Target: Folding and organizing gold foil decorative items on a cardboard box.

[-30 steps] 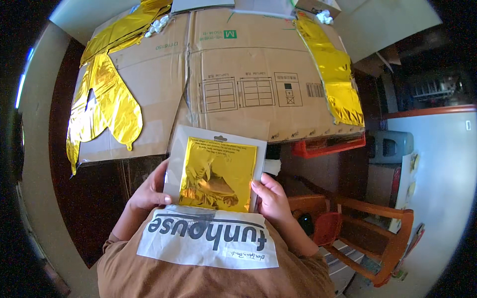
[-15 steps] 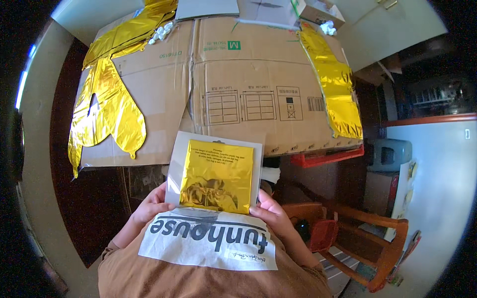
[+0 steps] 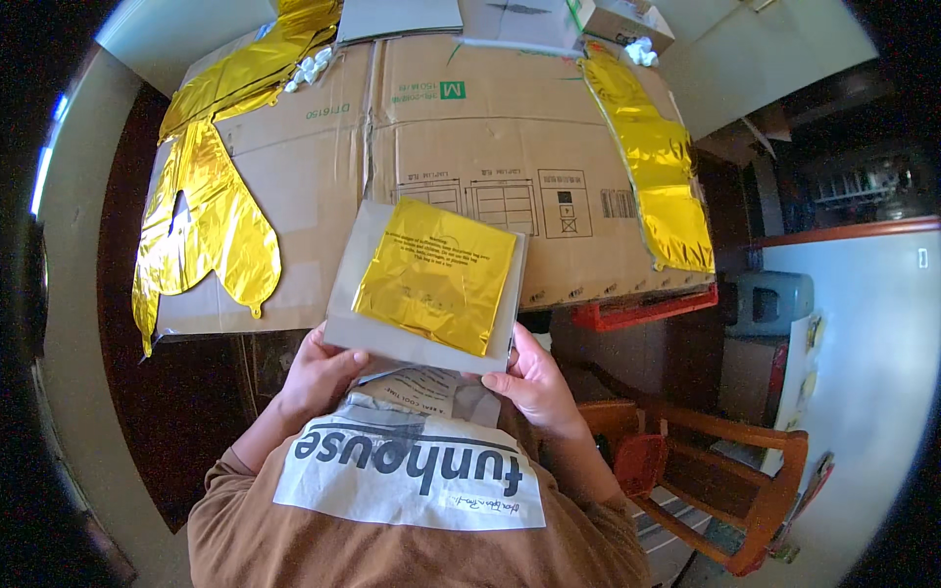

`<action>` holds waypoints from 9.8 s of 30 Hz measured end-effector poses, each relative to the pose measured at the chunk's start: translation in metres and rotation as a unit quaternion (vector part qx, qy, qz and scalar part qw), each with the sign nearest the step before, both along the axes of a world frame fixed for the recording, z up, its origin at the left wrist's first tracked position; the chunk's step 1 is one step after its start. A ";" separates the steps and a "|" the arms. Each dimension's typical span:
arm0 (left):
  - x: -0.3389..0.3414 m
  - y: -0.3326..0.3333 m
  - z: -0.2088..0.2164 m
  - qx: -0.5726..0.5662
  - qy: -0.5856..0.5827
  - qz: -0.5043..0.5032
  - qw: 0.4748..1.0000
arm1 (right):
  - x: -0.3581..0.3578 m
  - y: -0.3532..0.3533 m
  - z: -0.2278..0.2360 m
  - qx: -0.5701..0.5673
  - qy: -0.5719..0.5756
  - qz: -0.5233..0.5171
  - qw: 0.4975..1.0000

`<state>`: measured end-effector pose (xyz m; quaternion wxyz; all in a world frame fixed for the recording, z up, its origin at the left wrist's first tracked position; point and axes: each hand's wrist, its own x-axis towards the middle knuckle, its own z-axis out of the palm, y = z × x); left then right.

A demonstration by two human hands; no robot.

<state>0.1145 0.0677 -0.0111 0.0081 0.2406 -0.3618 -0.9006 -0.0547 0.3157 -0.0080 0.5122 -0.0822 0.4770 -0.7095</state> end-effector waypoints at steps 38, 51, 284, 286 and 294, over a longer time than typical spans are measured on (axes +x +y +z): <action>-0.021 0.028 -0.023 -0.386 -0.070 0.051 0.918 | 0.000 -0.004 -0.030 0.111 0.277 -0.231 0.926; -0.048 0.015 0.015 -0.828 -0.048 -0.035 0.557 | -0.021 -0.015 -0.043 0.271 0.489 -0.234 0.795; 0.034 -0.035 -0.099 0.133 0.029 0.075 0.988 | -0.010 -0.161 0.010 0.142 0.565 0.137 0.801; 0.034 -0.024 -0.098 0.151 0.019 0.066 0.986 | -0.016 -0.159 0.008 0.160 0.539 0.216 0.798; 0.037 -0.011 -0.114 0.347 0.035 0.012 0.937 | -0.014 -0.135 0.024 0.150 0.414 0.359 0.823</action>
